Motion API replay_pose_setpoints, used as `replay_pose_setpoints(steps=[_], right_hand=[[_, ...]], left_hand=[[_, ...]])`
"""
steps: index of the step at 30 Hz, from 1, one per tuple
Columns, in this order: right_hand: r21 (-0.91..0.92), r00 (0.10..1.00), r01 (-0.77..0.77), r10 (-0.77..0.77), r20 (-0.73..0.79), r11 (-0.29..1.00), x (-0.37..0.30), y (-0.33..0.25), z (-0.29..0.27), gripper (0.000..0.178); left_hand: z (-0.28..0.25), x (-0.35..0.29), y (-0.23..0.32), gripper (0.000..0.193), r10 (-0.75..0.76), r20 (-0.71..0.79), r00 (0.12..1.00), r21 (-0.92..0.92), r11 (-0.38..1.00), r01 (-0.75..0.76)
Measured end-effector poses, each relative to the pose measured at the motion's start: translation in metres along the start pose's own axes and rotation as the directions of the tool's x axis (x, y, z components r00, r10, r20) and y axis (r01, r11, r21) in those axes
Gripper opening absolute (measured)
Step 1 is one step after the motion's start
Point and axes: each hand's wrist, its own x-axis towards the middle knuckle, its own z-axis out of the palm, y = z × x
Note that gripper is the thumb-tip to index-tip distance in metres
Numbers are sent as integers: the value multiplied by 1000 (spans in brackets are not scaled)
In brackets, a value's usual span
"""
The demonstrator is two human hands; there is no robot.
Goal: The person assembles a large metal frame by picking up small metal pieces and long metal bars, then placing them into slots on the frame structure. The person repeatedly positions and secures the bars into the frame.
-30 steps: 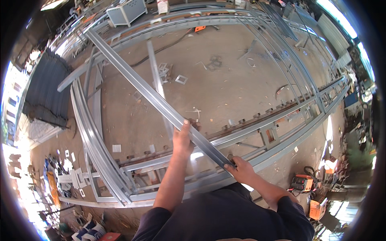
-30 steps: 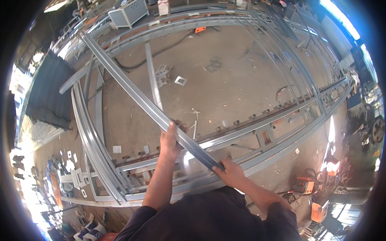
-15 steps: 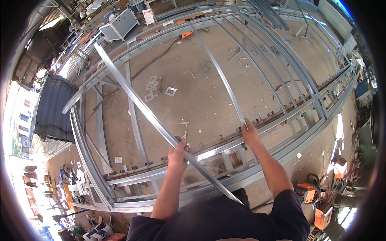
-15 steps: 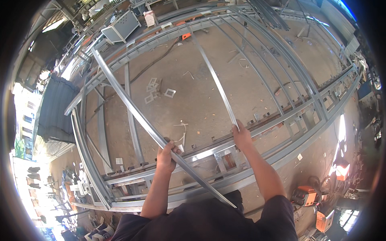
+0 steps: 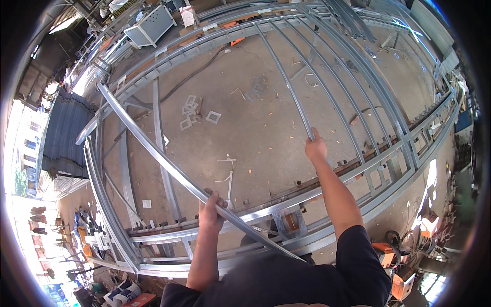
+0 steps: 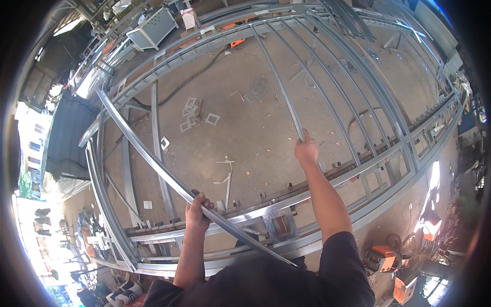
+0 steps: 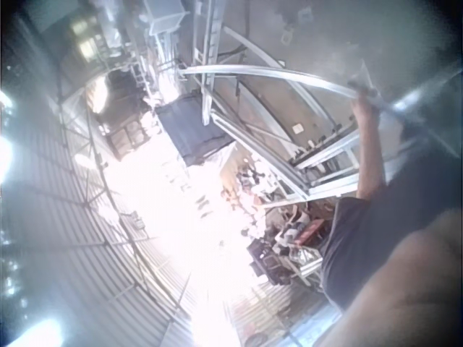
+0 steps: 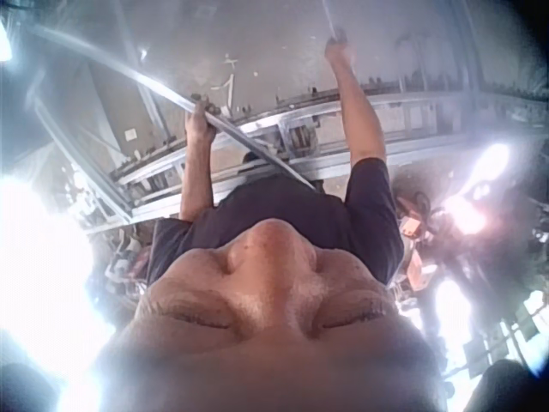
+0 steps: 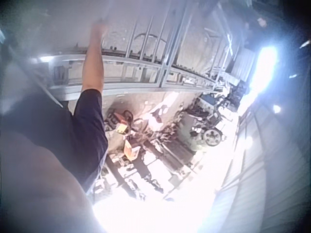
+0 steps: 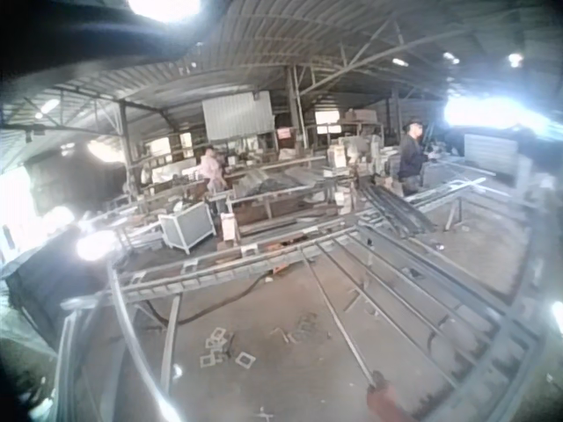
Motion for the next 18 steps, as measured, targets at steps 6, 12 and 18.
replay_pose_setpoints(steps=[6, 12, 18], right_hand=[[-33, 997, 46, -48, -56, 998, 21, 36, 25, 57], [-23, 968, 231, -232, -96, 973, 41, 65, 40, 53], [680, 885, -400, 67, 460, 614, 39, 32, 3, 56]], left_hand=[[11, 10, 5, 22, -73, -61, 995, -17, 997, 72], [-10, 40, -12, 22, -100, -65, 993, -19, 995, 99], [-9, 47, -14, 21, -125, -66, 990, -6, 992, 125]])
